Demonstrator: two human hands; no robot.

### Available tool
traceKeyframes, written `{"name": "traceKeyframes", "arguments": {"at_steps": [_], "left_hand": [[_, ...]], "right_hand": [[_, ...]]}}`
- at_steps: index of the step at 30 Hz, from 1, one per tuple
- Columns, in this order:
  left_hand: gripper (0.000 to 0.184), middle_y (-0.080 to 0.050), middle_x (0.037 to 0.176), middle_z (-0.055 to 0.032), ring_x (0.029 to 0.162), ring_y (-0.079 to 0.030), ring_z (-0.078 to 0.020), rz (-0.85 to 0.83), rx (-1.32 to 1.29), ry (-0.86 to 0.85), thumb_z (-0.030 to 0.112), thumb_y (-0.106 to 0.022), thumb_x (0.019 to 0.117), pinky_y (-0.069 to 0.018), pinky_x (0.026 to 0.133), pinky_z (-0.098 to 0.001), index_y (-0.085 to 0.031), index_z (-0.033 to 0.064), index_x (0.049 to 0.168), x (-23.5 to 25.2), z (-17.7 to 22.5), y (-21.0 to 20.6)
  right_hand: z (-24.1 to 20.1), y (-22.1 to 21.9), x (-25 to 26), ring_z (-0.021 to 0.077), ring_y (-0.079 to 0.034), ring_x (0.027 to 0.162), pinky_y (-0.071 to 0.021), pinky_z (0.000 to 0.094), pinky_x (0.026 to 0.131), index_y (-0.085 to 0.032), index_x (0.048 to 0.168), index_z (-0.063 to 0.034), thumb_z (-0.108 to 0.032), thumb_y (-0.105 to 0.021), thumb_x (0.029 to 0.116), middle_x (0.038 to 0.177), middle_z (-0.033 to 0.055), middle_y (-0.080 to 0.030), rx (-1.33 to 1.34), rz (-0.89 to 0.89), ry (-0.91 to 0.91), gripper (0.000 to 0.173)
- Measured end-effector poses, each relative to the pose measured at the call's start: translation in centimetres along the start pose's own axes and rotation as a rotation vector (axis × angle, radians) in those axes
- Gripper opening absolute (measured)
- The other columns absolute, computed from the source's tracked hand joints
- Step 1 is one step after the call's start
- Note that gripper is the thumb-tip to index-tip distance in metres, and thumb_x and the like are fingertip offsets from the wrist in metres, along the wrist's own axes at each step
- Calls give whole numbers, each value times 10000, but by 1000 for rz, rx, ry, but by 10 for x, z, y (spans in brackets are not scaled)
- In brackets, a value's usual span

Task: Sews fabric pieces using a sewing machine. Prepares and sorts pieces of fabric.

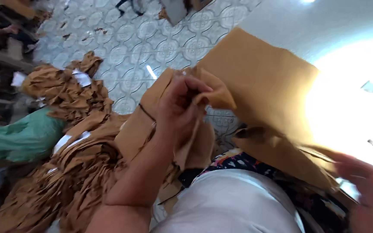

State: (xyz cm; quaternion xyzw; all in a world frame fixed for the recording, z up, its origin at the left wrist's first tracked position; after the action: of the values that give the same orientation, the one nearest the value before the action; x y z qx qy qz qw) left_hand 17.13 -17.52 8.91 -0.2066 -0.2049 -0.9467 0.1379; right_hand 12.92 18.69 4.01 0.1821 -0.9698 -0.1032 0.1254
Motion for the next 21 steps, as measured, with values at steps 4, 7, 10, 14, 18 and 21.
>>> {"name": "traceKeyframes", "arguments": {"at_steps": [4, 7, 10, 14, 18, 21], "left_hand": [[131, -663, 919, 55, 630, -601, 36, -225, -361, -77, 81, -643, 986, -560, 547, -134, -613, 113, 1109, 10, 41, -87], [79, -668, 943, -8, 813, -638, -3, -349, -335, -231, 67, -632, 975, -573, 731, -170, -650, 48, 1049, 14, 43, -128], [94, -693, 999, -33, 855, -656, -26, -454, -150, -276, 93, -624, 979, -579, 753, -194, -691, 67, 1039, 15, 28, -148], [210, -715, 1139, -46, 920, -687, -95, -651, 7, -101, 105, -600, 990, -591, 798, -287, -719, 125, 1162, 7, 2, -167], [348, -664, 1326, -72, 1065, -706, -100, -761, -82, 146, 50, -518, 1036, -589, 940, -282, -616, 112, 1364, -3, -6, -172], [407, -692, 1275, -33, 933, -722, -44, -746, -181, 291, 43, -474, 1060, -599, 872, -236, -517, 123, 1458, -1, -7, -172]], "right_hand": [[-16, -50, 14, 183, -672, 1212, -552, 352, 1016, -682, 1325, -96, -822, -278, 913, 1310, 67, -708, 901, -422, -311, 928], [-27, -42, 30, 220, -710, 1116, -592, 423, 950, -705, 1244, -154, -806, -553, 817, 1187, 84, -737, 1194, -125, -336, 794], [-24, -16, 39, 194, -715, 1049, -613, 423, 893, -642, 1283, -189, -546, -667, 928, 1139, 60, -723, 1012, 213, -299, 504], [-4, -1, 44, 210, -744, 916, -644, 394, 803, -580, 1300, -34, 9, -541, 1002, 1062, 127, -731, 620, 418, -459, 303], [26, 7, 37, 195, -743, 888, -640, 366, 784, -570, 1320, -5, 63, -572, 975, 1042, 134, -731, 415, 436, -566, 351], [34, 8, 32, 194, -744, 879, -641, 361, 776, -563, 1317, -1, 67, -556, 976, 1044, 138, -730, 426, 417, -588, 348]]}}
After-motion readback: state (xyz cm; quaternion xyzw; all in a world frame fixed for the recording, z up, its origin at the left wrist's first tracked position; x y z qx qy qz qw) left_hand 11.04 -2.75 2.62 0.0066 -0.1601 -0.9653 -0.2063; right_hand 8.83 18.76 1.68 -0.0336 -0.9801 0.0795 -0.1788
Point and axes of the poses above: each hand's wrist, its own x-axis towards the middle knuckle, its own y-axis out of the back of the hand, z = x × y, the point moved 1 cm from there along x, towards the middle knuckle
